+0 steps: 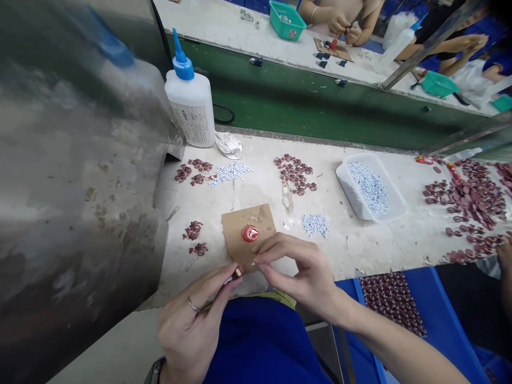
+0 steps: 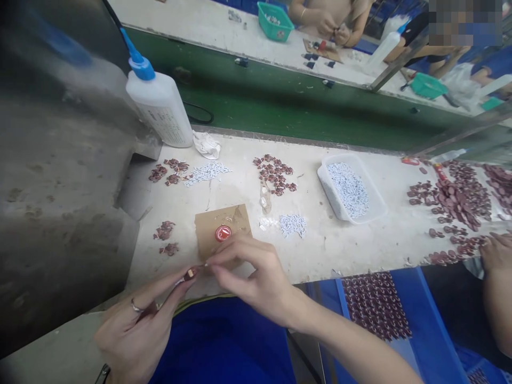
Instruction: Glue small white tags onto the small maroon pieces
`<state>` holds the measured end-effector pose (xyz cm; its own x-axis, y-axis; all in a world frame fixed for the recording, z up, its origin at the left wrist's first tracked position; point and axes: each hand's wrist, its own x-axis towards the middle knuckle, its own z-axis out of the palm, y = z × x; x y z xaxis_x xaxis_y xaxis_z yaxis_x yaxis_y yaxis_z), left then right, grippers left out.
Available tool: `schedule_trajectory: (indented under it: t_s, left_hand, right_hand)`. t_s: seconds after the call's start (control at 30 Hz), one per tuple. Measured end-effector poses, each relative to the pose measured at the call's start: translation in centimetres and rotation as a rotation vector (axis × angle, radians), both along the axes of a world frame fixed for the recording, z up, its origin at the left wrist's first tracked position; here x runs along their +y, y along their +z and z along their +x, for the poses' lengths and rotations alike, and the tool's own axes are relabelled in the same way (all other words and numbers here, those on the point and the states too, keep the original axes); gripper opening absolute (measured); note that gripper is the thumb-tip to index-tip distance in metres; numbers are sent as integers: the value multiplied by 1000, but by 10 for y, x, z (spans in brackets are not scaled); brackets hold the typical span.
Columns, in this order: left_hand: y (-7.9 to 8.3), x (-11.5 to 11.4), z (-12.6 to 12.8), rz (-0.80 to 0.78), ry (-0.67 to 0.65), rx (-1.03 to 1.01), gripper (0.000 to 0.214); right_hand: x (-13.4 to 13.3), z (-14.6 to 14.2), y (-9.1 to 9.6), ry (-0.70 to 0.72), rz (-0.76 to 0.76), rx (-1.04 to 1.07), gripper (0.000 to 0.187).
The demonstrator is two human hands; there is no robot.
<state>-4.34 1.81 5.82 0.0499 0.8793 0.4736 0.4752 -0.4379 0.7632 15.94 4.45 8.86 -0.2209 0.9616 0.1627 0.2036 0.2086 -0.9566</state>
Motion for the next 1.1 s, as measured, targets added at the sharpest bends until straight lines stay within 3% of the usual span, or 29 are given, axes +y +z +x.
schedule_trajectory:
  t_s: [0.33, 0.5, 0.57, 0.7, 0.8, 0.93, 1.1]
  left_hand:
    - [4, 1, 2, -35, -59, 6, 35]
    - [1, 2, 1, -11, -57, 7, 35]
    - [0, 1, 1, -14, -54, 6, 35]
    - [0, 0, 5, -60, -21, -25, 33]
    - [-1, 0, 7, -78, -21, -64, 30]
    - [-1, 0, 7, -93, -7, -82, 28]
    - [4, 2, 7, -107, -7, -46, 30]
  right_hand:
    - [-4, -5, 2, 37, -54, 0, 7]
    - [-6, -4, 0, 68, 2, -67, 9]
    - [-7, -3, 1, 103, 105, -160, 13]
    - [-11, 1, 5, 163, 480, -465, 21]
    - [-11, 2, 7, 163, 592, -535, 22]
    - [-11, 3, 7, 173, 489, -449, 23]
    - [-8, 3, 10, 81, 88, -182, 41]
